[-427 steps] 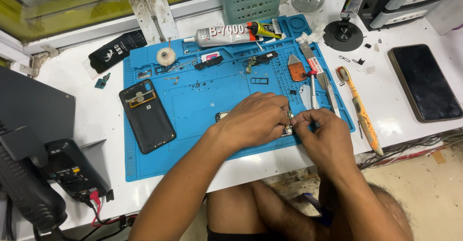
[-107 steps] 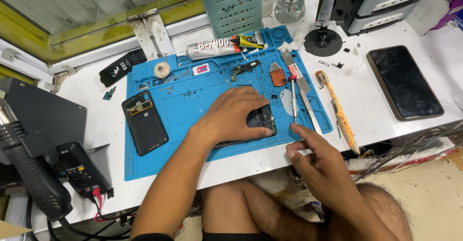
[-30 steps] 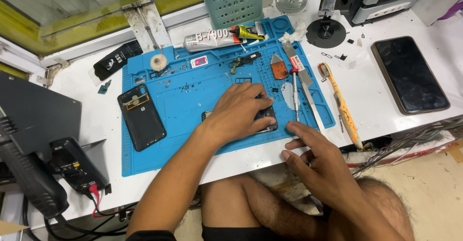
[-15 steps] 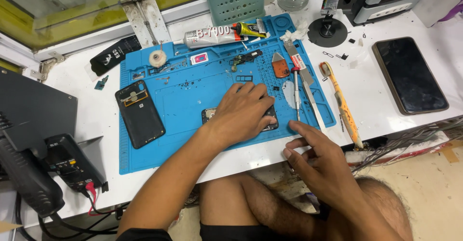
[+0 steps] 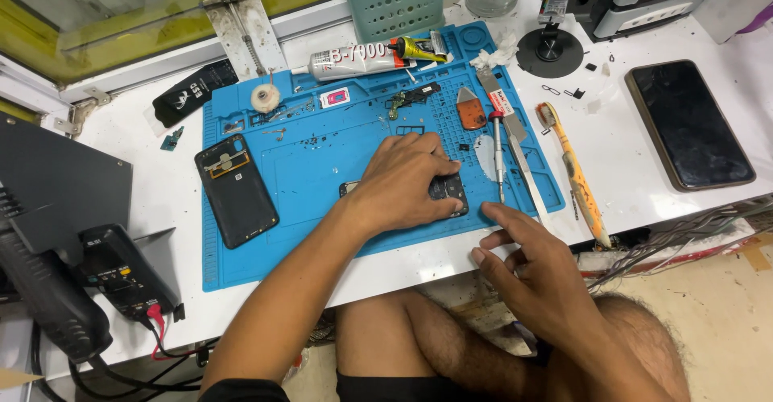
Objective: Disassembling a mobile phone to inspect and repair internal components using a precision screwdriver
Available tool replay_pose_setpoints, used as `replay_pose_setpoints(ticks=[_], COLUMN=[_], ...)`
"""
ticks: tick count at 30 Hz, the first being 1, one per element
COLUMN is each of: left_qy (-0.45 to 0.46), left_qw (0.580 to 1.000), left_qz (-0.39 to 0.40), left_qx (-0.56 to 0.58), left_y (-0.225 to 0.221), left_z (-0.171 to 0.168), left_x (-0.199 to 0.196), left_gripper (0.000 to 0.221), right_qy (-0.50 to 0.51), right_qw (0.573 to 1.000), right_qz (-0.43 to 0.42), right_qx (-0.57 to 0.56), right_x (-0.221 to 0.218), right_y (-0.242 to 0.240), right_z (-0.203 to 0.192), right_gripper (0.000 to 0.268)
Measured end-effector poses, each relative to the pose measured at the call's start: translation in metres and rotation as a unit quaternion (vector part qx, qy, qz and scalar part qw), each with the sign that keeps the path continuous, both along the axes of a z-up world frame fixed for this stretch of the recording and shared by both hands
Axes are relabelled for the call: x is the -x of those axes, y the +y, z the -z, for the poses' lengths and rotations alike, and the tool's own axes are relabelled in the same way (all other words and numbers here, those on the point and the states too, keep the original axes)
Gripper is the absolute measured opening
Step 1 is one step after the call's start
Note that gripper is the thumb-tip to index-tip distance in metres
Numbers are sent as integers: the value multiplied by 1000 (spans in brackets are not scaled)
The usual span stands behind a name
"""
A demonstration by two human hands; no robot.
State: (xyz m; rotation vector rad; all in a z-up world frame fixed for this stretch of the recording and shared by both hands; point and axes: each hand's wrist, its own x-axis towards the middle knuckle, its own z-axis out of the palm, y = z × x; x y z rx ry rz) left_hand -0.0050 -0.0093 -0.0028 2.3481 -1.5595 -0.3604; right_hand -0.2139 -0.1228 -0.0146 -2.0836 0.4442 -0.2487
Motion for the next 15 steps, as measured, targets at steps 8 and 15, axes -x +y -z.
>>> replay_pose_setpoints(ticks=[8,15], left_qy=[4,-30], left_qw=[998,994], left_qz=[-10,16], left_qx=[-61,-105], left_y=[-11,-20], left_z=[-13,-26], left_x=[0,-3], left_gripper=[59,38], right_qy=[34,84], right_qw=[999,996], right_qz=[9,22], right_qx=[-3,16], right_x=[-7,-13], right_y=[0,3], right_z=[-6,-5], right_gripper=[56,57])
